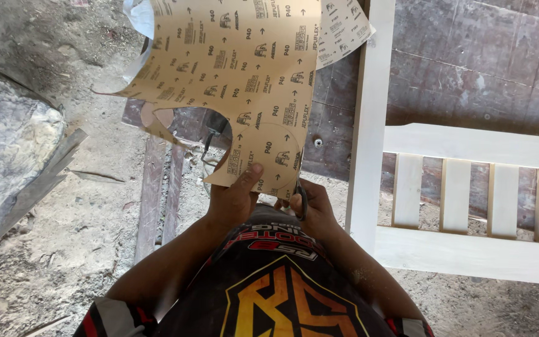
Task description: The person uses scissors to cut circular pieces from a sheet of sandpaper. They repeatedly cut out circles and place them on the workbench.
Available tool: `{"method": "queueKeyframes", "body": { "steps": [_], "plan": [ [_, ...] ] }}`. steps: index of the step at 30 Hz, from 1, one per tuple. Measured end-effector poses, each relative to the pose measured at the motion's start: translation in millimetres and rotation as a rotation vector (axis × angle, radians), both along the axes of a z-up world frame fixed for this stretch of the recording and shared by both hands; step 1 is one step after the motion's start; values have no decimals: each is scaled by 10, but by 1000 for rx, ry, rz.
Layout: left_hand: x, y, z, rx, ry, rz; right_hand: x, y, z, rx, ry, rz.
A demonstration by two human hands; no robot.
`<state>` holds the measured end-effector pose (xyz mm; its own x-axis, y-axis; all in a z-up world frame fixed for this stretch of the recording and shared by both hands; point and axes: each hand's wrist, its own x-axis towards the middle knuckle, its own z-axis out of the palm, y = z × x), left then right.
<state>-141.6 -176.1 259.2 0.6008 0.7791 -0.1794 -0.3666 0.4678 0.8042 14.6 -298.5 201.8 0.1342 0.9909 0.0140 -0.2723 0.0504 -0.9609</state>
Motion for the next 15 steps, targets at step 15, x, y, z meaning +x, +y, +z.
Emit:
{"method": "queueKeyframes", "body": {
  "steps": [15],
  "plan": [
    [-88, 91, 95, -63, -14, -82, -2, -18, -11, -35, 13, 29]
  ]
}}
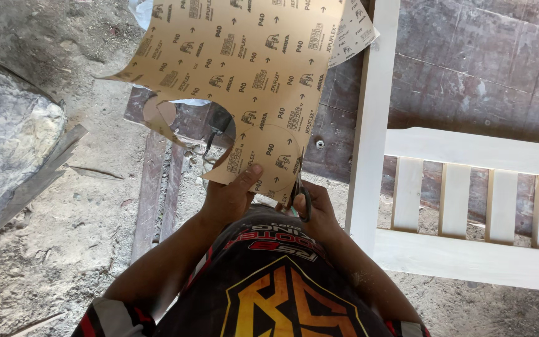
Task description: The person uses scissors to cut circular pieces from a sheet of sandpaper. They repeatedly cut out circles and place them on the workbench.
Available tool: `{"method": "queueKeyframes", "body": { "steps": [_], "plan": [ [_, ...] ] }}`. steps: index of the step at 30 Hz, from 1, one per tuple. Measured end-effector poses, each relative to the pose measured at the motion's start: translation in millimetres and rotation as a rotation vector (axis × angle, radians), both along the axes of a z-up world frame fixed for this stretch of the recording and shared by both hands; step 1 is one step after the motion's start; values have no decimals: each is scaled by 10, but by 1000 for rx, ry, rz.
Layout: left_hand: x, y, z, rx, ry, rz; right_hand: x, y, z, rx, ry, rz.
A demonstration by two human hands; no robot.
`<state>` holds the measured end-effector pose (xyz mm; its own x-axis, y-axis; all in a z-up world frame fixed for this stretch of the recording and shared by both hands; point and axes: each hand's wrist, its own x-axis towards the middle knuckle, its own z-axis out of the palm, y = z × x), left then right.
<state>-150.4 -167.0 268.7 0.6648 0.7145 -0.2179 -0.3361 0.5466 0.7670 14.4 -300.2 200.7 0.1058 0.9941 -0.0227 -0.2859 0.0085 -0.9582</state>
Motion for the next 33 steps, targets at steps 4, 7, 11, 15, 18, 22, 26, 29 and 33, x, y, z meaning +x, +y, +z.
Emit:
{"method": "queueKeyframes", "body": {
  "steps": [4, 7, 11, 15, 18, 22, 26, 29, 33],
  "plan": [
    [-1, -18, -5, -59, -32, 15, -6, -28, -22, 41, -47, -18],
    [-15, -4, -11, -80, -57, 27, -12, -34, -39, 32, -76, -15],
    [-26, 26, -34, -74, -53, 10, -29, 6, 38, 33, -66, 2],
    [-50, 10, -74, -66, -43, -46, -69, 48, 194, -15, 27, 42],
    [-77, 2, -94, -98, -51, -33, -70, 35, 252, 63, 45, 53],
    [-112, 57, -91, -19, -6, -81, -64, 37, 189, 56, 53, 36],
    [-123, 86, -131, -62, 4, -76, -75, 21, 88, 84, -70, 5],
    [-161, 98, -213, -93, -19, -79, -89, -7, 46, 23, -116, -20],
    [-196, 70, -370, -143, -136, -95, -76, -3, -59, -25, -164, -34]
  ]
}}
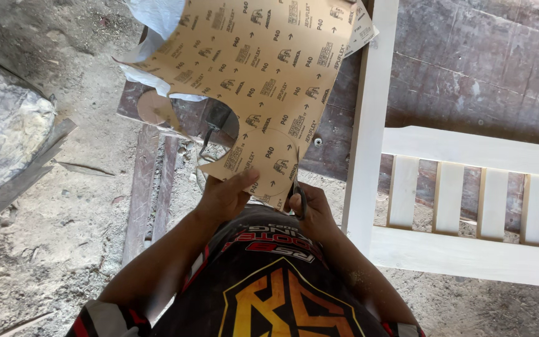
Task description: The person uses scissors to cut circular pieces from a sheet of sandpaper. They repeatedly cut out circles and place them on the workbench.
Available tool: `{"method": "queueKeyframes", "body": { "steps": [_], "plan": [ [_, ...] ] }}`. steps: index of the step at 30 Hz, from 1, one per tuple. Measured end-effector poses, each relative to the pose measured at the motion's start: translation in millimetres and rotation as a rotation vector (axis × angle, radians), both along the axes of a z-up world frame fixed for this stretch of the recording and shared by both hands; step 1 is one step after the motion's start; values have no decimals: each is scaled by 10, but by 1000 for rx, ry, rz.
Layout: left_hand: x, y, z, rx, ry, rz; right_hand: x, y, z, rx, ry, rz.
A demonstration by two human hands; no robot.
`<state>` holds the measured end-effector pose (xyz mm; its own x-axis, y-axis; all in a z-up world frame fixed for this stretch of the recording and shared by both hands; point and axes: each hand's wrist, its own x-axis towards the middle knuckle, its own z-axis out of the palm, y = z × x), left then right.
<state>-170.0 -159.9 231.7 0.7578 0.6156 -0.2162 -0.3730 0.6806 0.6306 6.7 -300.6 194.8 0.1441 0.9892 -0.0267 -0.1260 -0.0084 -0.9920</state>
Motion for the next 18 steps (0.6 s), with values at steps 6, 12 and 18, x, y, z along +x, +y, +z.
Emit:
{"method": "queueKeyframes", "body": {
  "steps": [6, 12, 18],
  "plan": [
    [128, -185, -341, -30, 295, 91, 28, 61, -309, -176, 207, 76],
    [35, -100, -675, -126, 229, 111, -69, 70, -500, -391, 531, 47],
    [-74, -156, -716, -161, 239, 97, -160, 39, -520, -398, 473, 76]
  ]
}}
